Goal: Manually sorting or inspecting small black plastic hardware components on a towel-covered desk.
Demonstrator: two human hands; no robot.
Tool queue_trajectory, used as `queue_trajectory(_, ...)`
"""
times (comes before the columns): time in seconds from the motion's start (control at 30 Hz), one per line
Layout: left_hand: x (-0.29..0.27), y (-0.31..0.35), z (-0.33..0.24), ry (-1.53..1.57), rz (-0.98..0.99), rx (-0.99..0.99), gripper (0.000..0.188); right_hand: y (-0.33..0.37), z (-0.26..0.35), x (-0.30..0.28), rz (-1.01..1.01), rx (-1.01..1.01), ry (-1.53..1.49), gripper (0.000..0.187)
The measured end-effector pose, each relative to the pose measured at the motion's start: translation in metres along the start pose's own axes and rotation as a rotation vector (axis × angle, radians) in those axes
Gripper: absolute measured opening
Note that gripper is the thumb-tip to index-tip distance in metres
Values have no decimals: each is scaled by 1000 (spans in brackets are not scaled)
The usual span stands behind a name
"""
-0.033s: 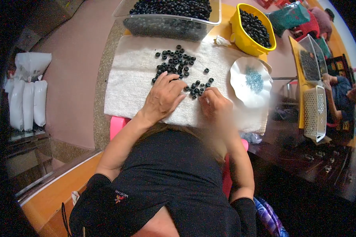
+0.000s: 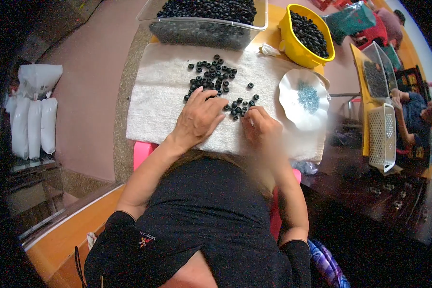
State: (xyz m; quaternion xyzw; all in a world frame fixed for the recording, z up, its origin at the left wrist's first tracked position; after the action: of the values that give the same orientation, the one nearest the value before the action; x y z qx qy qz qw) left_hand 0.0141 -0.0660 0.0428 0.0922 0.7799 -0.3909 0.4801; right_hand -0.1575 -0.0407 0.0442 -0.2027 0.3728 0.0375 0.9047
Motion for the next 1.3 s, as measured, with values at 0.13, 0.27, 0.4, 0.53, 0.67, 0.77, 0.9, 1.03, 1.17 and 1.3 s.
queue_trajectory(0.13,-1,-2,-2,-27,-3,8,28,-2,3,0,-8,60,-22,17)
queue_trajectory(0.27,1,-2,-2,-53,-15,37,22,-2,4,0,-2,-1,12,21)
queue_trajectory(0.4,1,-1,-2,-43,-17,25,18,-1,3,-1,-23,10,34,22)
queue_trajectory(0.53,1,0,-1,-42,-16,21,15,0,3,-1,-79,13,53,22)
queue_trajectory(0.67,-1,-1,-2,-23,-18,11,14,2,-4,-1,-97,60,32,23)
queue_trajectory(0.77,-2,-1,-2,-18,-8,7,14,2,-2,-1,-109,51,29,23)
queue_trajectory(0.9,1,1,0,-12,17,-6,19,4,0,-3,-90,42,30,22)
queue_trajectory(1.03,2,1,1,-3,33,-23,20,6,7,-4,-119,7,13,22)
queue_trajectory(1.17,1,0,1,2,24,-4,19,10,11,-4,-149,18,-47,20)
queue_trajectory(1.3,1,0,0,-12,16,4,19,8,18,3,-123,-15,-18,19)
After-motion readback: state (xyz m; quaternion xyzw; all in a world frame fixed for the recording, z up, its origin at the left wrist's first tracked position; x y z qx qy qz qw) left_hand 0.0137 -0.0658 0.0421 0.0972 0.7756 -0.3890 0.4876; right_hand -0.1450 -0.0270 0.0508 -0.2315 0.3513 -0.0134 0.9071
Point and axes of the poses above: each hand's wrist, its own y-axis away from the middle knuckle, its own x-axis out of the palm, z = x × y, the point moved 6 cm from there along -y, towards the middle knuckle, and after that the axes turned 12 degrees about -y, right-handed, at the moved point
